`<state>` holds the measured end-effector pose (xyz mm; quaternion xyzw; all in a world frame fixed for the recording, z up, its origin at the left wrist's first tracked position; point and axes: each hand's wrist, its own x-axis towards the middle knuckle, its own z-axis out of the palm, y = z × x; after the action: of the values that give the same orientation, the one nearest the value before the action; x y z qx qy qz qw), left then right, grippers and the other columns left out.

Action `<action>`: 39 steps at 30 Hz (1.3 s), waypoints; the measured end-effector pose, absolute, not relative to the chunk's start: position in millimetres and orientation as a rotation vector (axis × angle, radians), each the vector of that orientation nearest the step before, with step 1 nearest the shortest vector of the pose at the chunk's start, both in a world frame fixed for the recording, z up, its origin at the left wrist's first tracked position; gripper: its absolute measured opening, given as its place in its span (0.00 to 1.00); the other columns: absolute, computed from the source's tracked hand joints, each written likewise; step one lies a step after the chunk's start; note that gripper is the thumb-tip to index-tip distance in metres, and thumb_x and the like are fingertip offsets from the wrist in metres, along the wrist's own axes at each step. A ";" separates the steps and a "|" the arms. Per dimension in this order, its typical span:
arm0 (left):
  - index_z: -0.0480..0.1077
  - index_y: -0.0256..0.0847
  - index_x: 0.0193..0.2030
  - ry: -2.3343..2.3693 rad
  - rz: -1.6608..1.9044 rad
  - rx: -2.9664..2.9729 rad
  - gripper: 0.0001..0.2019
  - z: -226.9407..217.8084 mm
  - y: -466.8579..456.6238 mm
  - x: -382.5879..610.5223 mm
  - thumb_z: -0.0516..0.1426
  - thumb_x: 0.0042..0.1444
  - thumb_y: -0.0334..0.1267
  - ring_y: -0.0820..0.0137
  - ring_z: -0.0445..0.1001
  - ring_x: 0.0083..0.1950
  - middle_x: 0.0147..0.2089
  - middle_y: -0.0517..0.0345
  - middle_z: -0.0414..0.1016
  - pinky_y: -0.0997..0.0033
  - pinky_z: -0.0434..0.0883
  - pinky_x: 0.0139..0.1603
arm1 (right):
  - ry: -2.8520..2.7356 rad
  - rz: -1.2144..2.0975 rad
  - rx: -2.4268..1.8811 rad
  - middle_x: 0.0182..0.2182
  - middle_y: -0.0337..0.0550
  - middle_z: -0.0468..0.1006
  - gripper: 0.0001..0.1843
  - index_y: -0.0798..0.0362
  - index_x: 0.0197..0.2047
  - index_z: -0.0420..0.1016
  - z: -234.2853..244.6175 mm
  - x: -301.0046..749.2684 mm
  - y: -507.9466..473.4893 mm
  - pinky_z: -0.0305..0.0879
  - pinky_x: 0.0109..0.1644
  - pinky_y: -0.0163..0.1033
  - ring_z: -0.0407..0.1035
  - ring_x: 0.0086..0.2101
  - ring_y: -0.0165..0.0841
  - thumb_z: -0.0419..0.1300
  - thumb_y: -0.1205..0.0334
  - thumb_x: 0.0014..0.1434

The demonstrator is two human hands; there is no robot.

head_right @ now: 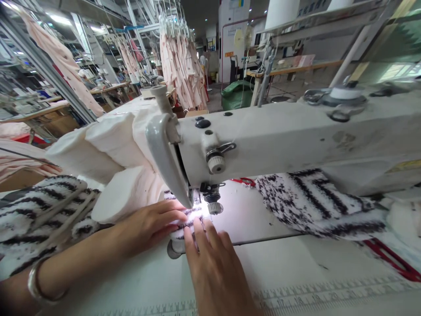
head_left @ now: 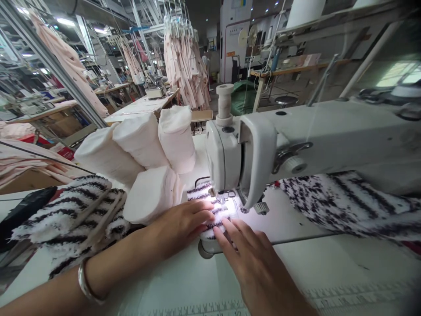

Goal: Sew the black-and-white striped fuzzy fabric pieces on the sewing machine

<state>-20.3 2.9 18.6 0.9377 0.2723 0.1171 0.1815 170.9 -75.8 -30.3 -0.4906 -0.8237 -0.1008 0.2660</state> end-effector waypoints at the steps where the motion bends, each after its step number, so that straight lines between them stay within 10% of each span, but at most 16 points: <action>1: 0.64 0.39 0.52 0.777 0.346 2.662 0.12 17.0 3.4 -20.2 0.49 0.63 0.28 0.66 0.71 0.49 0.51 0.45 0.70 0.63 0.72 0.49 | -2.244 -0.259 -1.319 0.51 0.40 0.74 0.27 0.51 0.53 0.71 -29.3 172.8 -73.7 0.58 0.47 0.45 0.63 0.51 0.39 0.44 0.76 0.55; 15: 0.65 0.37 0.48 1.176 0.330 2.876 0.10 3.4 -17.3 -5.8 0.48 0.62 0.29 0.62 0.66 0.37 0.38 0.50 0.68 0.57 0.72 0.35 | -2.274 0.001 -1.305 0.29 0.44 0.72 0.20 0.48 0.37 0.76 -6.4 199.4 -39.9 0.62 0.25 0.37 0.66 0.28 0.34 0.46 0.75 0.53; 25: 0.65 0.35 0.49 0.847 0.265 2.843 0.12 16.3 3.6 -11.9 0.47 0.61 0.25 0.64 0.68 0.43 0.42 0.49 0.69 0.60 0.72 0.44 | -2.294 -0.283 -1.299 0.46 0.55 0.74 0.31 0.66 0.57 0.66 -23.6 171.0 -69.7 0.70 0.42 0.46 0.68 0.45 0.41 0.43 0.81 0.51; 33: 0.61 0.38 0.55 1.004 0.321 2.786 0.15 2.1 -6.8 -18.5 0.47 0.62 0.29 0.61 0.70 0.50 0.51 0.47 0.70 0.54 0.72 0.49 | -2.234 -0.213 -1.385 0.53 0.42 0.72 0.34 0.56 0.60 0.63 -40.1 177.6 -74.2 0.68 0.46 0.47 0.62 0.52 0.39 0.41 0.81 0.51; 39: 0.64 0.36 0.51 1.140 0.192 2.786 0.15 11.9 -11.1 -3.8 0.48 0.59 0.23 0.61 0.69 0.45 0.47 0.46 0.68 0.55 0.73 0.44 | -2.395 -0.184 -1.203 0.51 0.53 0.72 0.30 0.66 0.57 0.64 -31.9 187.7 -60.7 0.66 0.51 0.51 0.61 0.53 0.42 0.41 0.80 0.52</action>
<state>-3.8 -11.1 11.9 0.9218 0.3772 0.0635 0.0626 187.7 -60.7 -31.9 -0.4364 -0.8685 -0.0668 0.2256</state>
